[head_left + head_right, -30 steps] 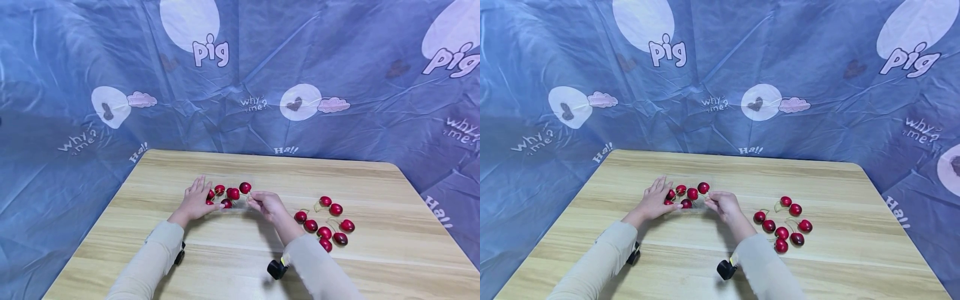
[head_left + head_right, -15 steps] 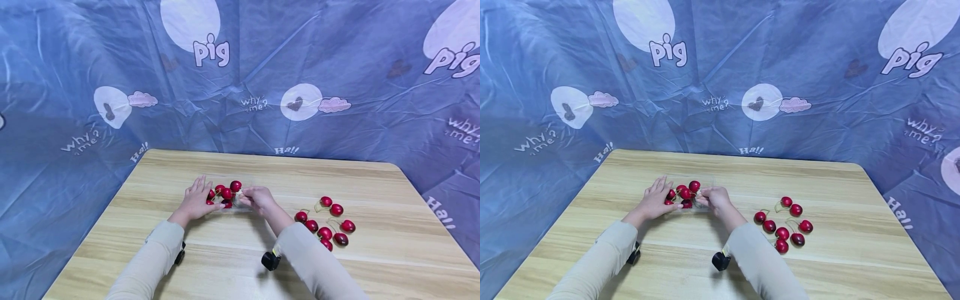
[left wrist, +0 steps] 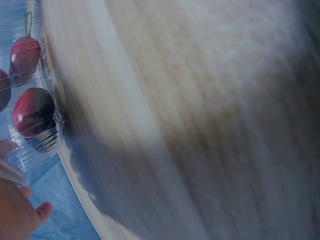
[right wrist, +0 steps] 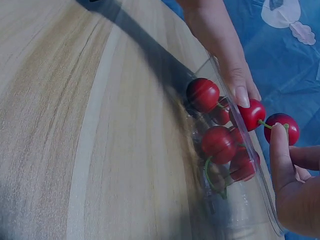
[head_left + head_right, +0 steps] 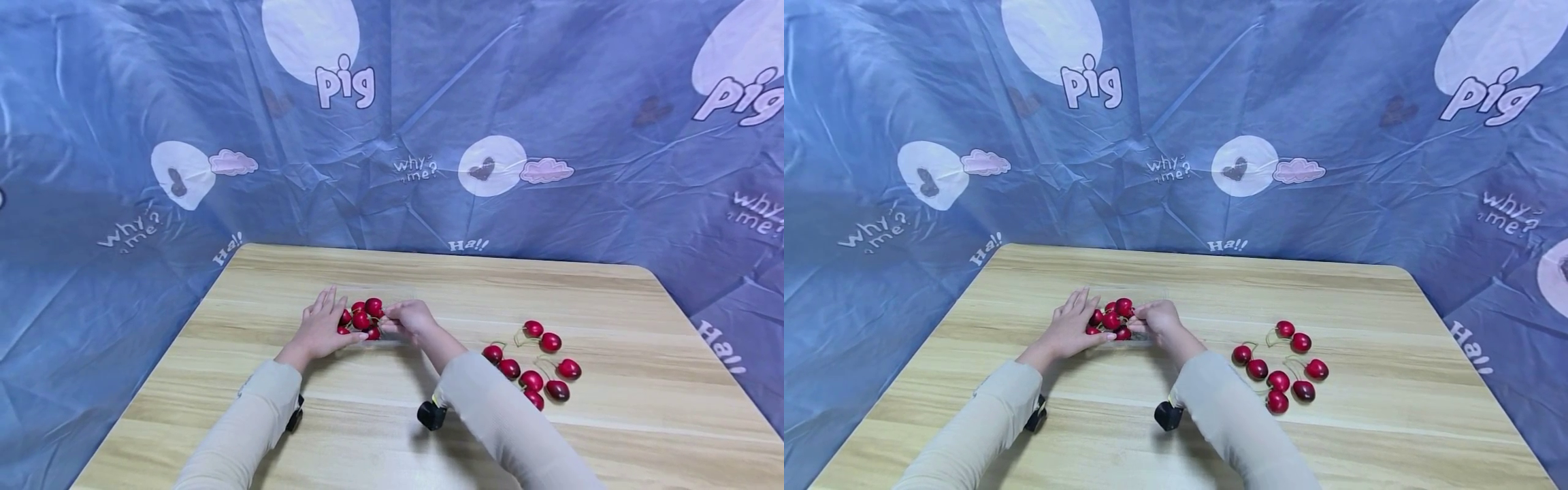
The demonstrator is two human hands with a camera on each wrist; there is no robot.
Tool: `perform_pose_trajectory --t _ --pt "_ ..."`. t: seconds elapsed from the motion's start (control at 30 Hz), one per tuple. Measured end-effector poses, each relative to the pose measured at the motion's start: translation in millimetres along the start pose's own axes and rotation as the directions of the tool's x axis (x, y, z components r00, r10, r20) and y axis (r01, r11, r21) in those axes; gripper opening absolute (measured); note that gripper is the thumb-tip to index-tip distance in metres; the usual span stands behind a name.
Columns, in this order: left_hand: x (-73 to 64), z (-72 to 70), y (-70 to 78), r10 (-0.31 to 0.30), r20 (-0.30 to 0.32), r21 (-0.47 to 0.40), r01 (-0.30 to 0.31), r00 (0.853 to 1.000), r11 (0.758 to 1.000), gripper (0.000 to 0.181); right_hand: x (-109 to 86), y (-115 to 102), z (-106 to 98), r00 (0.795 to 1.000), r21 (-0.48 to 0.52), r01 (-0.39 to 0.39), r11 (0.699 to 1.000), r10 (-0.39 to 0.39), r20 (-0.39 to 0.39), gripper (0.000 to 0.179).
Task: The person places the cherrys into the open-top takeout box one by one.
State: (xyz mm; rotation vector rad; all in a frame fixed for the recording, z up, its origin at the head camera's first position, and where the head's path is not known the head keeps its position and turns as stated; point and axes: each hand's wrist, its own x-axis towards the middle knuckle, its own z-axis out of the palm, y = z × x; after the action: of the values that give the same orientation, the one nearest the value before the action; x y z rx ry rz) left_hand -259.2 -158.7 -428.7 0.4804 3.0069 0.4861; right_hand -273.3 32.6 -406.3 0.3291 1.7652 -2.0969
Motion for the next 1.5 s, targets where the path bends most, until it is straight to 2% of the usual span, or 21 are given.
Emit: perform_pose_trajectory --t 0.37,0.93,1.33,1.5 --pt "-0.2 0.9 -1.0 0.002 -0.007 0.009 -0.002 1.0 1.0 0.097 8.8 2 8 0.999 -0.077 -0.042 0.996 0.04 -0.018 0.016" --pt "-0.3 -0.2 0.5 -0.013 -0.003 0.006 0.013 1.0 1.0 0.097 11.7 4 15 0.999 -0.178 -0.029 0.984 0.023 -0.038 0.013" --pt "-0.7 -0.9 0.5 -0.01 0.002 0.001 0.01 1.0 1.0 0.097 7.9 -2 11 0.999 -0.22 -0.044 0.975 0.042 -0.018 0.015" --pt "-0.3 0.5 -0.4 -0.01 0.001 -0.007 0.01 1.0 1.0 0.094 4.2 -5 6 1.0 -0.227 -0.027 0.973 0.029 0.003 0.015"
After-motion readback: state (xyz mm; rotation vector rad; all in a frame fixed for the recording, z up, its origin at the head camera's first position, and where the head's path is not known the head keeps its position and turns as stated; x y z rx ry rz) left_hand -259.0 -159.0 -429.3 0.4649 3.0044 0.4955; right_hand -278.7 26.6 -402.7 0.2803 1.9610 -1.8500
